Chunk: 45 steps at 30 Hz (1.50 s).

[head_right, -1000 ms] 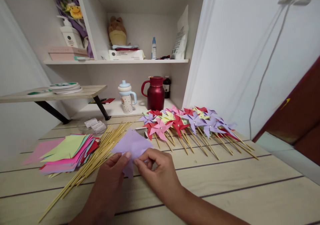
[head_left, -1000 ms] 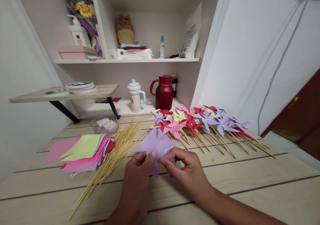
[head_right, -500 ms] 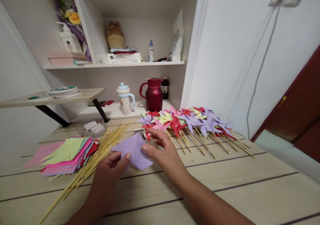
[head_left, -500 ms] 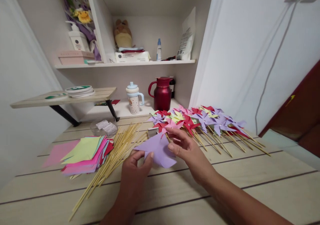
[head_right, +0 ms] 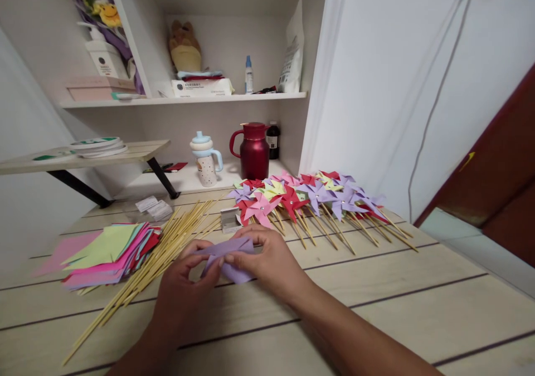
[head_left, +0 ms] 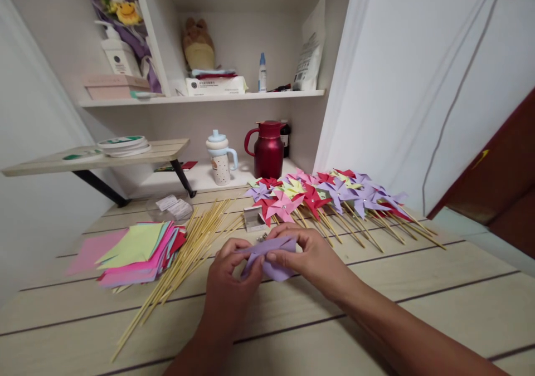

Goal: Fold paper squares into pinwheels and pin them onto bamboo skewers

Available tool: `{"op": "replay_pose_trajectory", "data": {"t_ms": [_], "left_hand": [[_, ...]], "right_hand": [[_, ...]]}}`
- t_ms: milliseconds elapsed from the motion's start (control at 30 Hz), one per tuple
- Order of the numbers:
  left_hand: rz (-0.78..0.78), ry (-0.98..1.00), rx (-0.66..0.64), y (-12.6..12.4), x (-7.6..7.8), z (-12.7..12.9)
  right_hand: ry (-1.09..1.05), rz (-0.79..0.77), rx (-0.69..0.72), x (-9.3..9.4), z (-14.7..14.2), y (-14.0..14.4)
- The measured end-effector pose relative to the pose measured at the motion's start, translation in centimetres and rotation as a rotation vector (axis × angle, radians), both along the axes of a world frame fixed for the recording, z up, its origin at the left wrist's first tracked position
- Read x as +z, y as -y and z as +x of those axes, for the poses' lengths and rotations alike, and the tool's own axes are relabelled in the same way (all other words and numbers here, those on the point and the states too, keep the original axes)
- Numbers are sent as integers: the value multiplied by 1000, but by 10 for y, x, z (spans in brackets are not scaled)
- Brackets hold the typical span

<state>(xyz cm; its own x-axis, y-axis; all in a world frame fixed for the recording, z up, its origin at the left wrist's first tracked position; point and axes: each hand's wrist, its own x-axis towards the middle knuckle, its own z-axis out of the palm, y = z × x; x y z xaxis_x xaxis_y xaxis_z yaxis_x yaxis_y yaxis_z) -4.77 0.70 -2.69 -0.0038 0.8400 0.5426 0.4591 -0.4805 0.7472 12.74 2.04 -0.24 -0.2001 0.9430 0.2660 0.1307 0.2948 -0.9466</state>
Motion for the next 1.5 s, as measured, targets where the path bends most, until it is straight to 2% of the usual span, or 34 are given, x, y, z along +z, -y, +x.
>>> {"op": "replay_pose_trajectory", "data": {"t_ms": [167,267,367,467,533,667,767,867,967,1133,1267,1500], "left_hand": [[47,-10,15,1,-2,2],[15,9,4,3,0,3],[-61,48,-16,5,3,4],[-112,166,-33,4,6,4],[-151,301,2,3,8,3],[-287,531,160,5,13,-1],[-313,555,165,8,17,-2],[-365,500,107,8,20,5],[-438,564,2,1,17,19],[-457,686,-34,-19,-2,36],[-515,817,-28,-24,-13,41],[-464,947,-341,-15,-12,49]], "right_hand": [[57,41,-30,2,0,2],[73,56,-47,2,-1,4],[22,-4,-78,-2,-2,4],[-170,-160,-85,-8,-6,2],[-368,-247,-78,-10,-9,-1],[-733,-280,-100,-9,-13,-7],[-854,-293,-105,-7,-14,-10],[-927,-282,-101,-7,-12,-12],[-972,-266,-109,-8,-9,-15],[-966,-217,-148,-9,-8,-18],[-894,-196,-152,-11,-13,-15],[-793,-219,-169,-16,-22,-8]]}}
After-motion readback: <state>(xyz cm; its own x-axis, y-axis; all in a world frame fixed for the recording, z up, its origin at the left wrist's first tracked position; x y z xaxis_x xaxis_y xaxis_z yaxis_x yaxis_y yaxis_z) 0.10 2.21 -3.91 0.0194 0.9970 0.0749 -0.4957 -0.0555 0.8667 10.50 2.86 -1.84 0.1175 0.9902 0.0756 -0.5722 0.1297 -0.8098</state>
